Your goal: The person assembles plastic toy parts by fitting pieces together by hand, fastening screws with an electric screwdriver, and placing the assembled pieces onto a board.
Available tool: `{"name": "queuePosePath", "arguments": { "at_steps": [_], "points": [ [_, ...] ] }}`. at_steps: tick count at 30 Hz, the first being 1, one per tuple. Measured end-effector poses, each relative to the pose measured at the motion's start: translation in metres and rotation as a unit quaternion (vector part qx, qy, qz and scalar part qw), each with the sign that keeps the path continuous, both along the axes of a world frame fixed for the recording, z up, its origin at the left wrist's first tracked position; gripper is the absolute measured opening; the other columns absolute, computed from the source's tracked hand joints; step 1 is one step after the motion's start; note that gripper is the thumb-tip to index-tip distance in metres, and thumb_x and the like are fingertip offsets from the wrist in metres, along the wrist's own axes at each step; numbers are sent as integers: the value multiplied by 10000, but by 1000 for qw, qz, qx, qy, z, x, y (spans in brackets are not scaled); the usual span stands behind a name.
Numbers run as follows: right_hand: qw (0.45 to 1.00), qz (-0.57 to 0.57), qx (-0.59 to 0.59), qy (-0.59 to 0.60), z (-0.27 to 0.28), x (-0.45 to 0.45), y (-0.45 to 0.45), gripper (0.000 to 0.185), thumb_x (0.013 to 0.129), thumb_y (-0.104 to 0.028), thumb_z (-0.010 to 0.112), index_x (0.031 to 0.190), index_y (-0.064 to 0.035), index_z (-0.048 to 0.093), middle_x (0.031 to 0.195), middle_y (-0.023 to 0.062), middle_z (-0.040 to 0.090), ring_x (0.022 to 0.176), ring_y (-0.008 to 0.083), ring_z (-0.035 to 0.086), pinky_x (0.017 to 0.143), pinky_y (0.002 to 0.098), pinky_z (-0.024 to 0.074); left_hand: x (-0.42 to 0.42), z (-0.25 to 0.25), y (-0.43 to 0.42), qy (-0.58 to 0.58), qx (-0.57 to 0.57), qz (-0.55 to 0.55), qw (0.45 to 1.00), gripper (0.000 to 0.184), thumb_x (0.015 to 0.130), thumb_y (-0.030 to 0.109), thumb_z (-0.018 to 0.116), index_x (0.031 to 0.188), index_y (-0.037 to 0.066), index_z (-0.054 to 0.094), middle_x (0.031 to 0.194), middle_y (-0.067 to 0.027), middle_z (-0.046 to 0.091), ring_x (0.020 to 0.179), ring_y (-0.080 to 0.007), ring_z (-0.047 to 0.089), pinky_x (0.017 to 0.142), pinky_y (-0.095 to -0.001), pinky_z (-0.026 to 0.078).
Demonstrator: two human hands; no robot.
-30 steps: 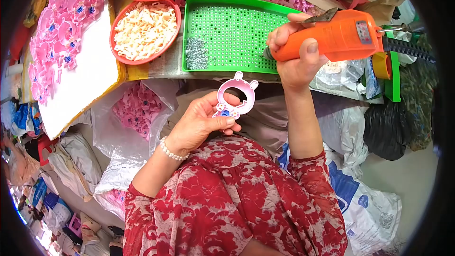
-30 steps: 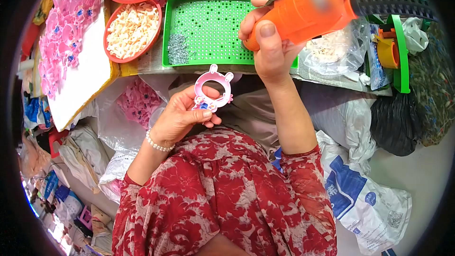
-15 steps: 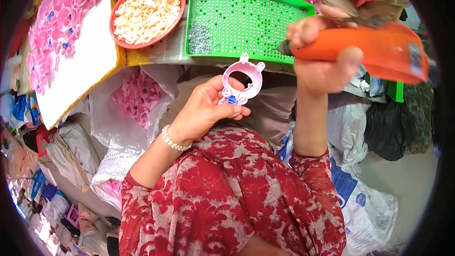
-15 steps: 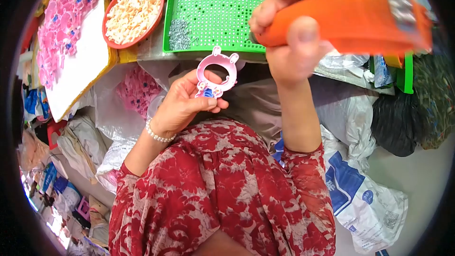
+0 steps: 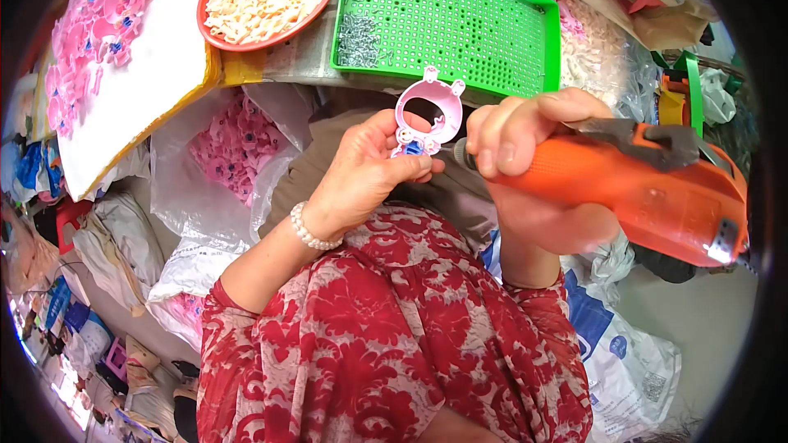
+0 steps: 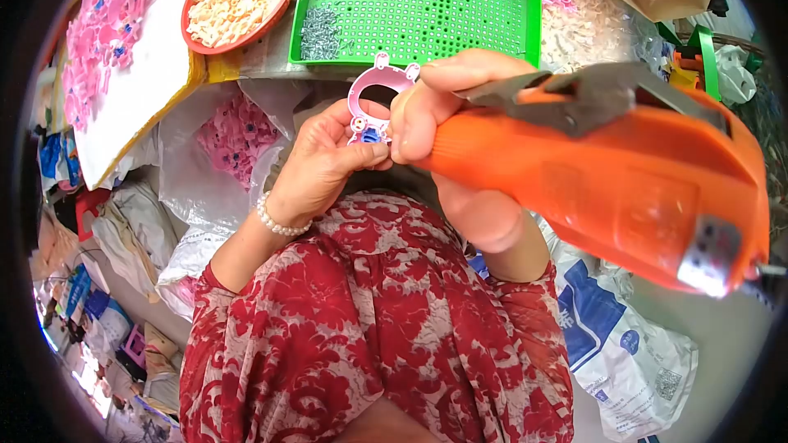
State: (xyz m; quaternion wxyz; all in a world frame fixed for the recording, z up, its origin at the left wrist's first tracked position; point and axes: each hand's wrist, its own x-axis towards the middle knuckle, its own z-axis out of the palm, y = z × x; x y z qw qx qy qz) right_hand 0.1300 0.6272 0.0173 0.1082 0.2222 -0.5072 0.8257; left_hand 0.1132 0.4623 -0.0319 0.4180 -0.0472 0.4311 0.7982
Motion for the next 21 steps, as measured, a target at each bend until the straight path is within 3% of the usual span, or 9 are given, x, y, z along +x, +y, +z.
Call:
{"name": "queuePosePath", "arguments": {
  "at_steps": [4,8,21],
  "points": [
    [996,-41,-10,-82,6,8,-11,802,754,-654,570,1243,-40,402,845,43,548,718,165,520,687,333,416,2,4,1,20,-9,0,1000,284,812,-53,574,1079,16,505,960,-65,606,769,-117,622,674,-217,497],
    [999,-35,2,-41,-1,6,-11,799,754,-657,568,1237,-42,402,837,43,547,715,165,517,685,336,415,4,4,0,14,-7,6,1000,283,811,-53,574,1076,21,509,967,-64,607,771,-118,621,671,-218,499],
    [991,-63,23,-116,-9,8,-13,745,778,-641,553,1205,-42,442,794,43,533,678,164,498,682,339,416,4,6,3,11,-9,6,1000,262,811,-52,585,1057,11,525,947,-62,613,778,-112,619,682,-217,501]
  ]
}}
